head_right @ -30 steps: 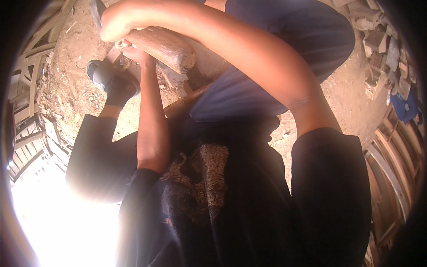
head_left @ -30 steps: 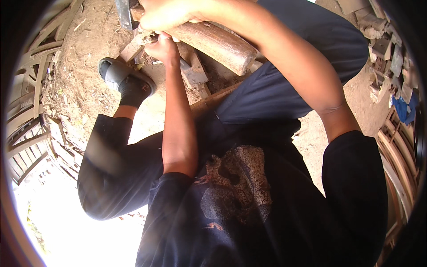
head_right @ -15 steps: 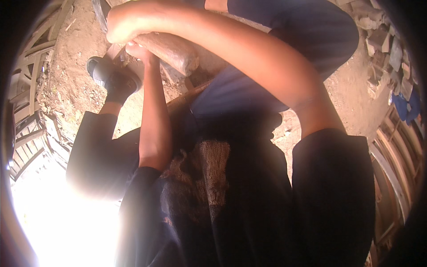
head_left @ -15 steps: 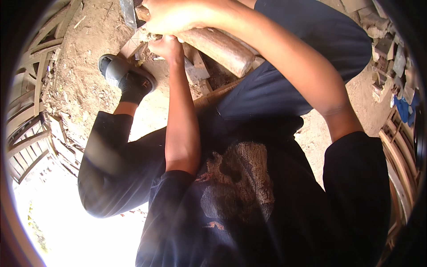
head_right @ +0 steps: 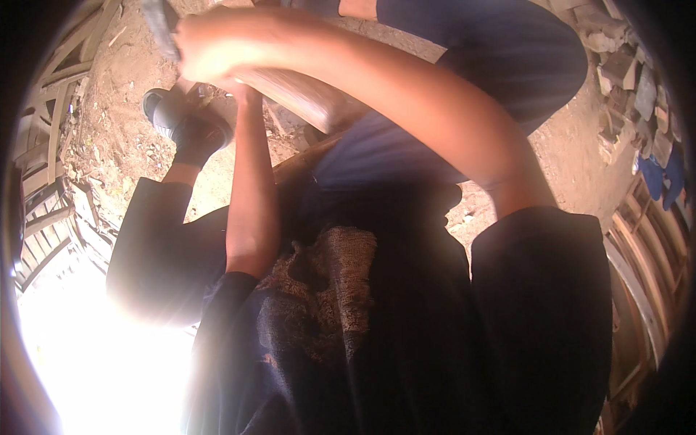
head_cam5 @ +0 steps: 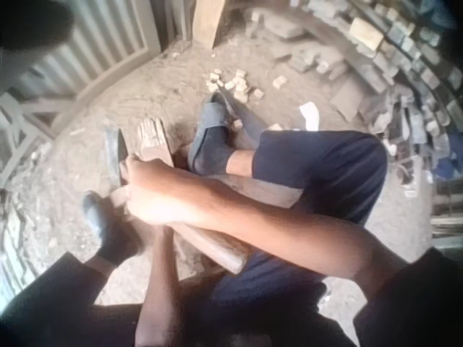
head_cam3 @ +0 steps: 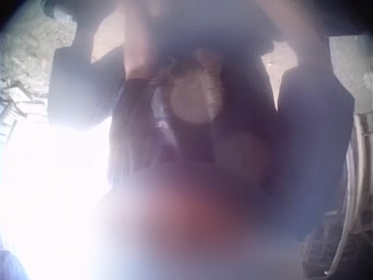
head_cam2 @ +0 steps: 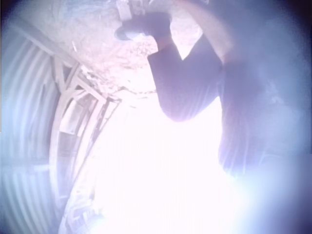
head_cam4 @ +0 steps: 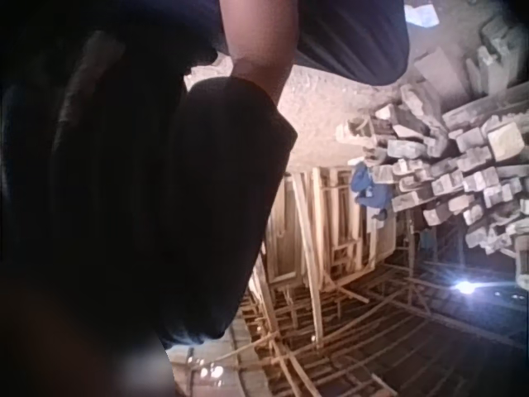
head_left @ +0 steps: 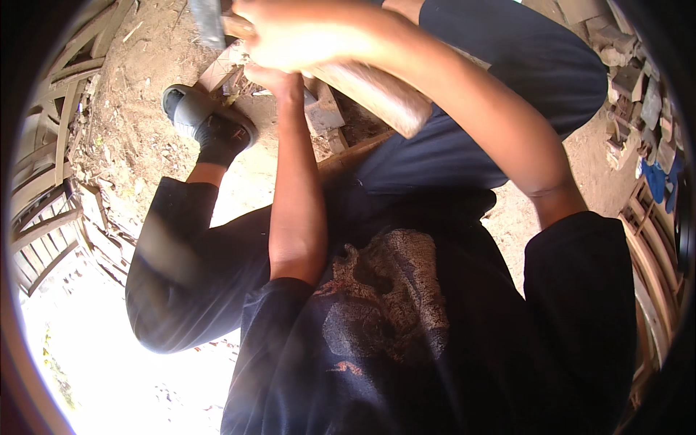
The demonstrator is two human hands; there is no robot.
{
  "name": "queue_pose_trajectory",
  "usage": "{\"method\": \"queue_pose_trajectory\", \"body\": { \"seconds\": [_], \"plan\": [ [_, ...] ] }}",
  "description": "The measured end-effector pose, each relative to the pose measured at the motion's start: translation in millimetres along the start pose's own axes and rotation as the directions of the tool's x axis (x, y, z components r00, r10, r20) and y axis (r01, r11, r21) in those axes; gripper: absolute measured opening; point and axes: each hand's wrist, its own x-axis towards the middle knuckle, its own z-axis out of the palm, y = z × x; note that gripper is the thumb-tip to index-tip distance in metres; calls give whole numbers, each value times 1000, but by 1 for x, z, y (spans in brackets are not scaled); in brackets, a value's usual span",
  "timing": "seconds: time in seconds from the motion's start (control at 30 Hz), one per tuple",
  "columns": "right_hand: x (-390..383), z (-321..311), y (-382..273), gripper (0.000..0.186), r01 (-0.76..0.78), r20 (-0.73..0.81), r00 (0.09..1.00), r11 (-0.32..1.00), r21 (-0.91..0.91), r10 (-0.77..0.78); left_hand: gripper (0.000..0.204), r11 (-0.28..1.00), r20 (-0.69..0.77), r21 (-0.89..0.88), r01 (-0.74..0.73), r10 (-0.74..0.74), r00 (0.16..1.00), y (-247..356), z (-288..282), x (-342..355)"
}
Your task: The person sits cross-legged and uses a small axe to repeatedly strike and shape a piece of wood held between their legs. They adjust the wood's position and continue chopping to refine its shape.
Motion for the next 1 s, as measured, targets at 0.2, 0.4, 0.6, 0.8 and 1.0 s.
{"method": "queue_pose_trajectory", "body": {
  "seconds": [0.2, 0.4, 0.6, 0.8, 1.0],
  "plan": [
    [-10, -24, -11, 27, -34, 142, 989, 997, -65, 43, 27, 951, 15, 299, 76, -84, 996, 15, -1, 1],
    [8, 16, 17, 21, -79, -60, 996, 965, -250, 66, 25, 976, -46, 218, 10, 0, 999, -4, -1, -3],
    [-16, 8, -15, 23, -132, -49, 991, 977, -166, 126, 23, 991, 5, 128, -23, 23, 1000, 7, -3, -11],
    [-16, 12, 0, 27, -56, -8, 998, 990, -133, 55, 18, 905, -21, 380, 191, -197, 980, -45, -35, -8],
    [-17, 3, -10, 25, -67, -43, 997, 995, -71, 64, 20, 998, -9, 39, 49, -48, 999, 2, -2, -8]
  ]
}}
